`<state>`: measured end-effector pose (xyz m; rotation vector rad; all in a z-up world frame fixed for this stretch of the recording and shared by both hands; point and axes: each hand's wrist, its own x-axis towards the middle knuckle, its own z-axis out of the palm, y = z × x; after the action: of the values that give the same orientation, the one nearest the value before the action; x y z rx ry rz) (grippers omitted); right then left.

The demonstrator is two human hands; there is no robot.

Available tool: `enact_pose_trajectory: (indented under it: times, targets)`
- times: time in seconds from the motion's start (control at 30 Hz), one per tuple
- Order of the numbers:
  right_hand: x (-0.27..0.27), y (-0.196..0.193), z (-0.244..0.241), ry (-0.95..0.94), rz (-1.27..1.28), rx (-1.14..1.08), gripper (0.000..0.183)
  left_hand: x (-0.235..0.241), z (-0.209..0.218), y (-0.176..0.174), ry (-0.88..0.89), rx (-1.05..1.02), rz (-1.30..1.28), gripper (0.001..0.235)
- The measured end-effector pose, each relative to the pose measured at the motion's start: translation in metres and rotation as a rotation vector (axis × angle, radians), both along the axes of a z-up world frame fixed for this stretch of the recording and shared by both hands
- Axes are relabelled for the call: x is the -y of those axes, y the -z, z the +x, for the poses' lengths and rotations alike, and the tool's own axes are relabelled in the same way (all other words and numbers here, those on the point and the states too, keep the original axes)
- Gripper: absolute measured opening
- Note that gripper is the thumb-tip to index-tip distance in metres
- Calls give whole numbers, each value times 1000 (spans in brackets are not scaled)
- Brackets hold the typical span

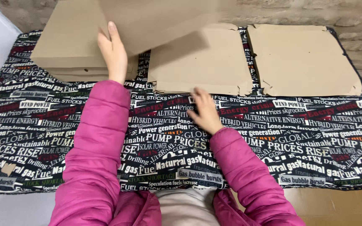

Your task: The person assembles several cardboard pizza-style boxes by hand on a table, folding the sides and tucking in the tabs one by one until each box is formed and stacked.

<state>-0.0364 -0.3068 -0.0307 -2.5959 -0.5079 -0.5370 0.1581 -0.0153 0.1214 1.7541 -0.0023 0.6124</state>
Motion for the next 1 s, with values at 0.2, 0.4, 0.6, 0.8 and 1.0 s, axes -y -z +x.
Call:
enact_pose_trajectory:
  times: [0.2, 0.4, 0.6, 0.8, 1.0]
  targets:
    - [78, 10, 10, 288, 584, 50, 69, -11, -21, 50, 82, -35, -84, 79]
    - [131, 37, 8, 94, 1572, -181, 45, 21, -68, 98, 267, -232, 100, 67]
    - [124, -34, -7, 122, 1868, -189, 52, 16, -63, 139, 397, -459, 231, 46]
    - [112, -31, 0, 398, 1751, -115, 45, 15, -76, 121, 419, -283, 319, 23]
    - [98, -43, -18, 288, 992, 58, 65, 14, -58, 148, 381, -32, 465, 9]
